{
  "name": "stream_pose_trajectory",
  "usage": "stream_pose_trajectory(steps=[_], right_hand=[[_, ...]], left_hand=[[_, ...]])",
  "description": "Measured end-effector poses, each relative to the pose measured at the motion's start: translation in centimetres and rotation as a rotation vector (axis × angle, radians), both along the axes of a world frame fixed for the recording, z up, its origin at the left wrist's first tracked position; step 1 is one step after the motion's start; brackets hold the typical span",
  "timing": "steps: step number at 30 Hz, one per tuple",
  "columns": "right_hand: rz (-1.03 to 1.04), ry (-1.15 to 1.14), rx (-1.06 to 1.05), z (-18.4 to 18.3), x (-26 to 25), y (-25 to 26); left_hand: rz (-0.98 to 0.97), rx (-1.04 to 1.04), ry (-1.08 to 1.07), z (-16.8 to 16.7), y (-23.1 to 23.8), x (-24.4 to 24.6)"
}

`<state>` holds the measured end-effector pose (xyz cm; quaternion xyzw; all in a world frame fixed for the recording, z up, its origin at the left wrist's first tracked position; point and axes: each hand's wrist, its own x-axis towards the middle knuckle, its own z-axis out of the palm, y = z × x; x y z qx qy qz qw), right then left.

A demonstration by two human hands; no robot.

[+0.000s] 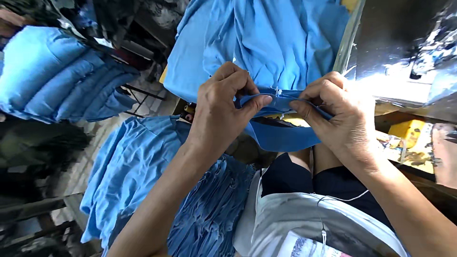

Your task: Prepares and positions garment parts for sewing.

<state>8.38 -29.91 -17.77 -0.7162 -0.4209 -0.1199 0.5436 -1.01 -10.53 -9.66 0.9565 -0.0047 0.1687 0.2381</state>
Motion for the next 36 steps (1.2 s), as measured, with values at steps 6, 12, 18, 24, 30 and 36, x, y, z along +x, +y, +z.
stream_pose_trajectory(steps=[6,12,18,24,30,36], right_hand=[[-0.004,0.025,-0.011,-0.1,-0.1,0.6],[-0.042,0.010,-0.031,0.0,-0.2,1.0],[0.017,0.043,-0.089,-0.1,-0.9,1.0],[-0.143,0.085,0.007,-2.3,-1.3,-0.7],[-0.286,0.575,0.301,-0.8,-2.6,-7.3],[-0.441,0.825,0.438,-3.1,-1.5,-9.0]], left_hand=[[0.022,0.088,-0.030,-0.1,0.3,0.3],[0.035,0.137,-0.052,-0.6,0.1,0.6],[-0.154,0.138,-0.148,-1.2,-0.5,0.3],[-0.113,0.091,-0.178,-5.4,0.8,1.6],[-0.238,0.006,-0.117,-2.6,-9.0,6.9],[-0.141,0.062,0.137,-3.4,-13.8,12.9]])
